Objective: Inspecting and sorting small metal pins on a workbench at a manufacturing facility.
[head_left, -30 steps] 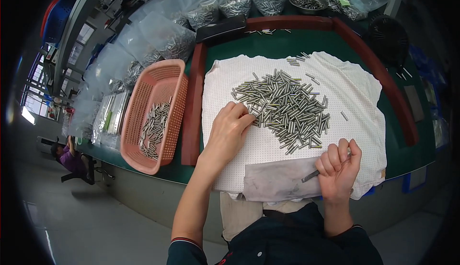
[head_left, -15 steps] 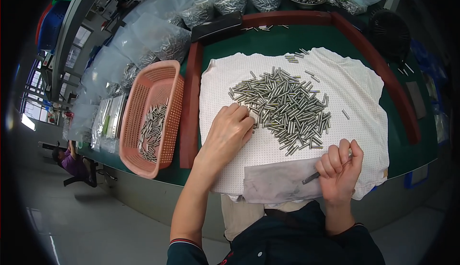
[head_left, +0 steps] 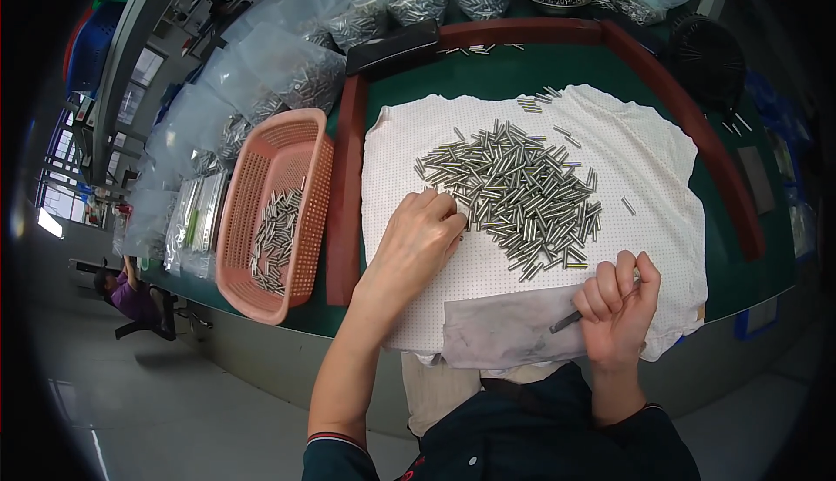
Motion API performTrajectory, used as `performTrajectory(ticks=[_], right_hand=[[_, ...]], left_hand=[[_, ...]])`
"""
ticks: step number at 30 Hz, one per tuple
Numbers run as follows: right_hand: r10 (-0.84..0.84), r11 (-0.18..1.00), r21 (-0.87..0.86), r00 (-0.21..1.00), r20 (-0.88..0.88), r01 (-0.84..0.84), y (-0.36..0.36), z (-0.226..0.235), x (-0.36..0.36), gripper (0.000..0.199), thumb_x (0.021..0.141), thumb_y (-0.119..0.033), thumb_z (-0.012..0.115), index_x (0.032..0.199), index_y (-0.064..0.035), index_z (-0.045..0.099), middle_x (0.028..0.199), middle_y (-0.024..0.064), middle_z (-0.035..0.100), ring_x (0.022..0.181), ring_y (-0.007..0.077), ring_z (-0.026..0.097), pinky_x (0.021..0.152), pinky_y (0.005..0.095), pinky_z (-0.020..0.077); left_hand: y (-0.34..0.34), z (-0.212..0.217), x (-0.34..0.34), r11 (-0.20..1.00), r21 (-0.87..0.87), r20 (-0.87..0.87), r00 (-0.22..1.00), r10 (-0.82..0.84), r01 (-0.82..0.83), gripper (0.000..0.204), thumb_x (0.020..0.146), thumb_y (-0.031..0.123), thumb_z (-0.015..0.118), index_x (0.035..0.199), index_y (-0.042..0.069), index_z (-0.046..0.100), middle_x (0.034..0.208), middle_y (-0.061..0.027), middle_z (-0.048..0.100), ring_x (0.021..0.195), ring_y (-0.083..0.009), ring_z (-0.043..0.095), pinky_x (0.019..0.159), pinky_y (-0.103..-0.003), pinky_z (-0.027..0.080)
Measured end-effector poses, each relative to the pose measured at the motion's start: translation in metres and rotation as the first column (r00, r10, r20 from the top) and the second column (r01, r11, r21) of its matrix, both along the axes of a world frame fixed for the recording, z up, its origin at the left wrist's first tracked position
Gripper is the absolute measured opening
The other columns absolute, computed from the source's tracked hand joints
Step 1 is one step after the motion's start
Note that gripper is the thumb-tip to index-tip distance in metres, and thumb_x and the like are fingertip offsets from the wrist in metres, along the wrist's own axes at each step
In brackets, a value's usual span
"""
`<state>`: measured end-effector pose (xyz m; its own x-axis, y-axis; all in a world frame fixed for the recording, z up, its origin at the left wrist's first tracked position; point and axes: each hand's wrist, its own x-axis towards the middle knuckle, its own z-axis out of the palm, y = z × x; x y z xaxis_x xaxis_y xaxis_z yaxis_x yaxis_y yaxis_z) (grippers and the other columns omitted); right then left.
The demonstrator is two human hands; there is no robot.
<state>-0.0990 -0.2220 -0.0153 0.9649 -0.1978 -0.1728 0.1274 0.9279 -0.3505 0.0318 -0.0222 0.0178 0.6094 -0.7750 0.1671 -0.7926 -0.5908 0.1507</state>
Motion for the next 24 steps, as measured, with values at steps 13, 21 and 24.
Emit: performTrajectory(ticks=[13, 21, 24], right_hand=[[0.007, 1.0, -0.002, 1.0, 0.003, -0.007, 0.0, 0.002, 0.0, 0.038, 0.092, -0.029, 0.025, 0.059, -0.012, 0.032, 0.045, -0.0022, 0.026, 0.037, 0.0083, 0.018, 0.038, 0.0234, 0.0196], [-0.006, 1.0, 0.013, 1.0, 0.005, 0.006, 0.0, 0.0, -0.001, 0.038, 0.092, -0.029, 0.025, 0.059, -0.0121, 0.032, 0.045, -0.0022, 0.026, 0.037, 0.008, 0.018, 0.037, 0.0231, 0.0195], [-0.01, 1.0, 0.01, 1.0, -0.001, 0.01, 0.001, 0.003, -0.002, 0.038, 0.092, -0.029, 0.026, 0.059, -0.0121, 0.031, 0.045, -0.0022, 0.026, 0.037, 0.0079, 0.018, 0.037, 0.0231, 0.0194]], left_hand=[[-0.005, -0.003, 0.006, 0.998, -0.057, 0.012, 1.0, -0.005, 0.006, 0.011, 0.065, 0.002, 0.062, 0.075, 0.0, 0.058, 0.076, -0.0086, 0.053, 0.076, -0.0228, 0.052, 0.071, -0.033, 0.041], [0.006, -0.006, -0.001, 0.898, -0.432, -0.185, 0.983, 0.006, -0.087, 0.009, 0.067, 0.003, 0.059, 0.074, 0.0, 0.054, 0.074, -0.0109, 0.054, 0.071, -0.0259, 0.052, 0.067, -0.034, 0.042], [0.013, -0.01, -0.014, 0.758, -0.576, -0.416, 0.908, 0.051, -0.306, 0.01, 0.07, 0.003, 0.06, 0.078, -0.001, 0.056, 0.073, -0.0092, 0.057, 0.071, -0.0192, 0.056, 0.066, -0.028, 0.043]])
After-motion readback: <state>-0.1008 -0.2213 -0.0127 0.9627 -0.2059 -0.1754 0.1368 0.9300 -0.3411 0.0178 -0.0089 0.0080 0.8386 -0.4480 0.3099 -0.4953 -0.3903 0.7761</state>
